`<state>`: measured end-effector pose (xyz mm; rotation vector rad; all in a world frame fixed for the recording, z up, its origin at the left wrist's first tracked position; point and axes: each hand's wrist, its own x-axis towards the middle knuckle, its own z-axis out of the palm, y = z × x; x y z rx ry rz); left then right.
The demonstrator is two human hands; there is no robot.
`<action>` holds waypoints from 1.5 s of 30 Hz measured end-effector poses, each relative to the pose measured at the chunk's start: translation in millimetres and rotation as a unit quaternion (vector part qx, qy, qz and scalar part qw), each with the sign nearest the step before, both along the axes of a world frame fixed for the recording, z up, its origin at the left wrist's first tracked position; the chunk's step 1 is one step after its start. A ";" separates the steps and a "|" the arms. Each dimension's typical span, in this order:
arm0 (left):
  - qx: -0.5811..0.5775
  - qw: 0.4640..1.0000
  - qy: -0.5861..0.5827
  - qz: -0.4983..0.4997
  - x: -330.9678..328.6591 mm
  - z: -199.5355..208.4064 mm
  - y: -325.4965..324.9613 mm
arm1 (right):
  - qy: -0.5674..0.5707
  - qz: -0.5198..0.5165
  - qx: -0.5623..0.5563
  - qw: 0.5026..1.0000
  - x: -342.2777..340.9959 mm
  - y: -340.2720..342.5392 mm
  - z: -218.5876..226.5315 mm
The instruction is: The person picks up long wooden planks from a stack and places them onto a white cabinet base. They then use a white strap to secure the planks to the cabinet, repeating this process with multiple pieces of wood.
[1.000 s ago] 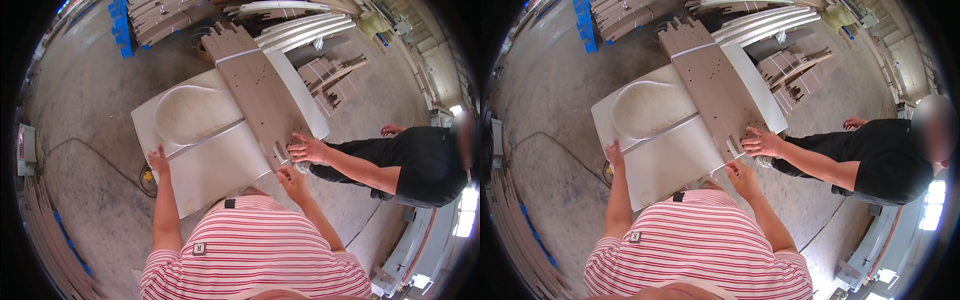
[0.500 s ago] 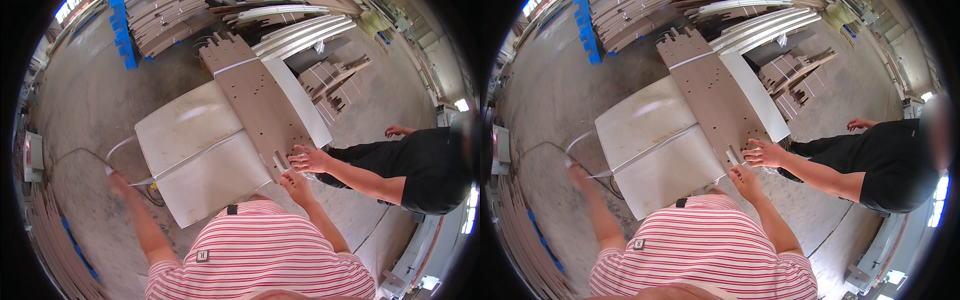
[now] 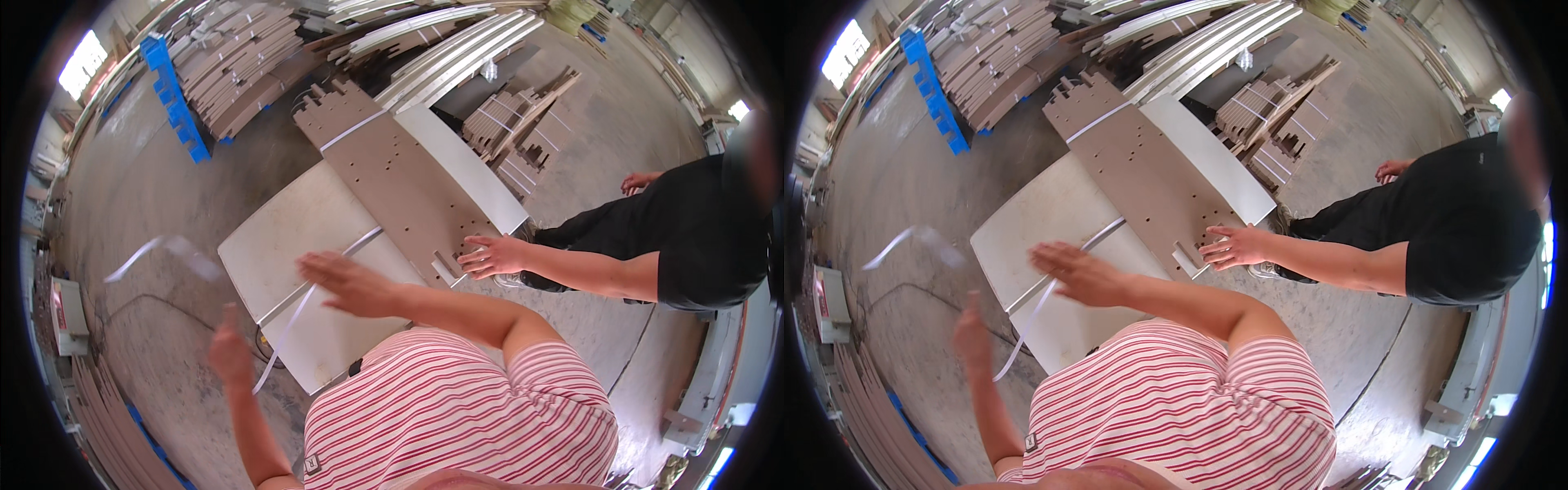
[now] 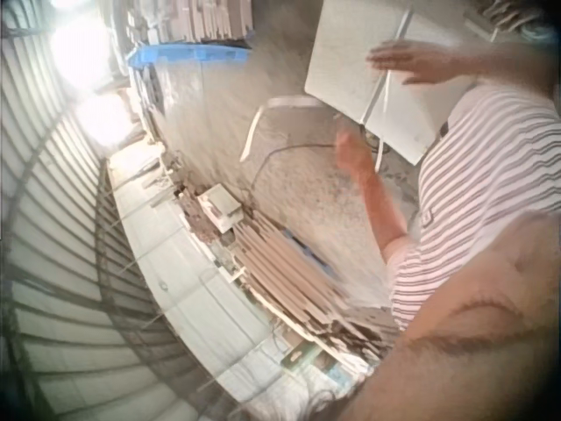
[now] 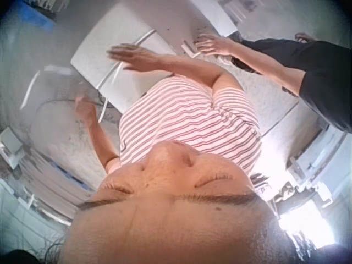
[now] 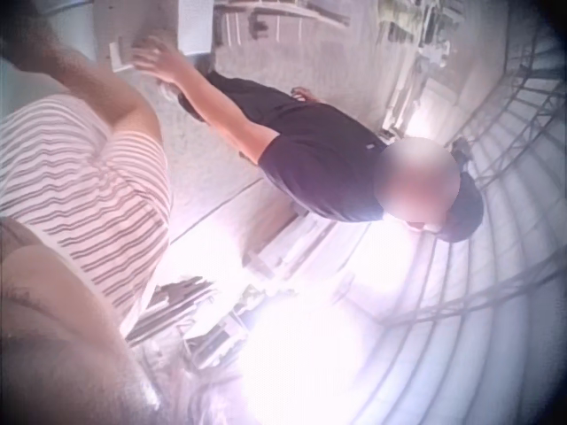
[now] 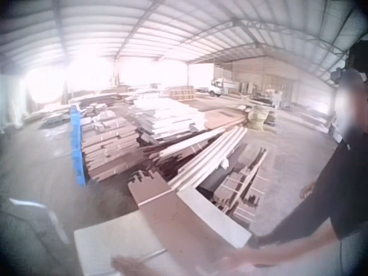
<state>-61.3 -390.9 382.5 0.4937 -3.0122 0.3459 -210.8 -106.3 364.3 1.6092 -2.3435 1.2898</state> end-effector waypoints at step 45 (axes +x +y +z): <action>0.501 0.835 0.223 -0.036 -95.0 103.1 99.8 | -0.266 -0.596 -0.144 0.744 -151.3 331.6 -195.2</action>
